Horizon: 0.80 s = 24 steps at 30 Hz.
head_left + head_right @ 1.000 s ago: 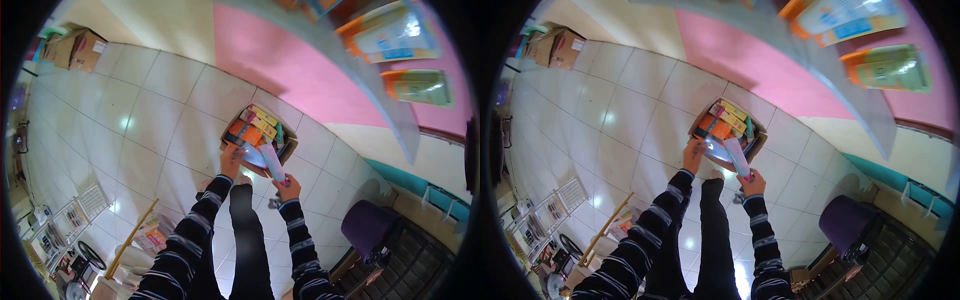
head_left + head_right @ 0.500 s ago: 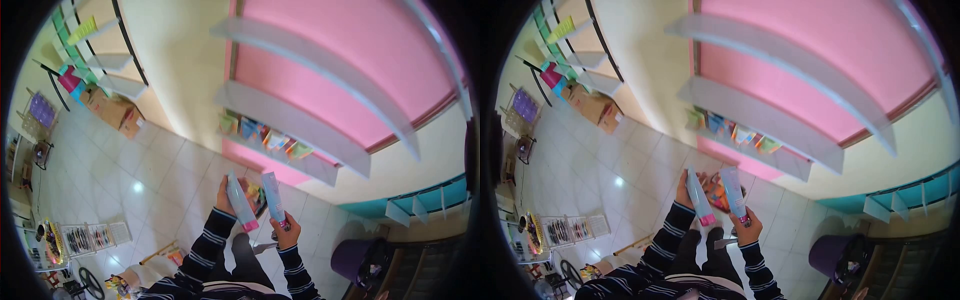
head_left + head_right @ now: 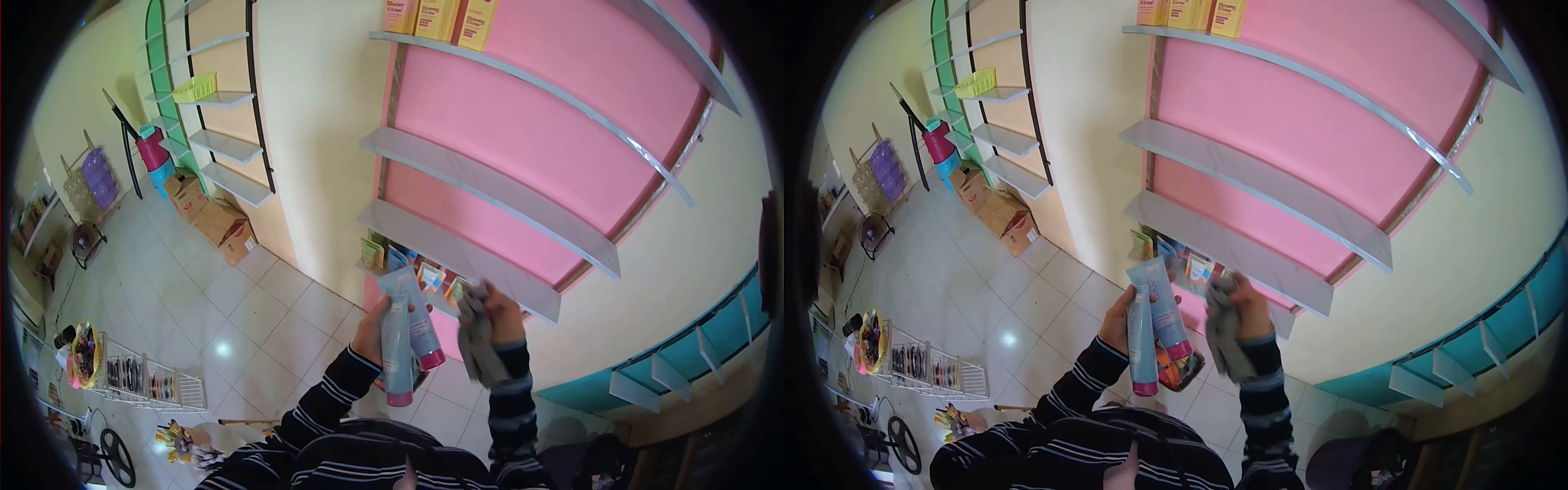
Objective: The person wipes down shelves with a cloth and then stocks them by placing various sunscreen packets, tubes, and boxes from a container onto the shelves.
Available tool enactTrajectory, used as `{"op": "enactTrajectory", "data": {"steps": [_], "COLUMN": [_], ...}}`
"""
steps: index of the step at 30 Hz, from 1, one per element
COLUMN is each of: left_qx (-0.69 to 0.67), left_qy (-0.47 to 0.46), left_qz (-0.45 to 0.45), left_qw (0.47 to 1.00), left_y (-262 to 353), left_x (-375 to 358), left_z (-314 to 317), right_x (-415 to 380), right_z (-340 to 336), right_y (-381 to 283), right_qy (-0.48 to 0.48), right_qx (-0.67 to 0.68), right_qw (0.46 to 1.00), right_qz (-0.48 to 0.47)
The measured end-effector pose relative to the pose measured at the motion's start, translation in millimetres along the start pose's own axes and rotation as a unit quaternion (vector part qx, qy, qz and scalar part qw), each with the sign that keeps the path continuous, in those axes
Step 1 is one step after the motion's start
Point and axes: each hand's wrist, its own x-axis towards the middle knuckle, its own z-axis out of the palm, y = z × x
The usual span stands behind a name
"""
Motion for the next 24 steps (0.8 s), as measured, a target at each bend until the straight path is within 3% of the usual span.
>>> {"op": "enactTrajectory", "data": {"steps": [2,3,4,5,7,10,14,16,19,24], "left_qx": [0.008,0.018,0.02,0.035,0.06,0.026,0.026,0.118,0.079,0.089], "left_qy": [-0.017,-0.034,-0.033,-0.031,0.017,0.026,0.042,0.055,0.032,0.01], "left_qz": [-0.015,-0.029,-0.027,-0.025,0.012,0.013,-0.012,-0.036,-0.027,-0.047], "left_qw": [1.0,0.999,0.999,0.999,0.998,0.999,0.999,0.991,0.996,0.995], "left_y": [-3.5,-3.9,-4.2,-4.7,-4.3,0.3,-11.6,-16.7,-13.8,-20.6], "left_x": [-5.3,-7.9,-10.0,-12.2,-13.5,-19.9,-23.0,-23.2,-21.8,-27.3], "left_z": [2.0,2.8,5.0,8.5,10.6,15.4,11.8,18.6,13.2,24.7], "right_x": [27.2,31.8,31.5,27.0,20.3,7.8,12.0,17.4,8.6,-13.7], "right_z": [20.9,39.3,54.0,58.9,64.7,47.1,37.0,37.4,39.7,24.2], "right_y": [10.4,22.6,32.4,35.3,40.2,48.2,45.3,41.4,37.3,30.2], "right_qy": [-0.024,-0.03,-0.035,-0.038,-0.13,-0.221,-0.198,-0.193,-0.243,-0.239], "right_qx": [-0.198,-0.349,-0.483,-0.48,-0.553,-0.58,-0.572,-0.562,-0.552,-0.526], "right_qw": [0.975,0.905,0.793,0.794,0.707,0.686,0.697,0.71,0.712,0.723], "right_qz": [-0.1,-0.241,-0.371,-0.37,-0.422,-0.38,-0.385,-0.378,-0.36,-0.378]}}
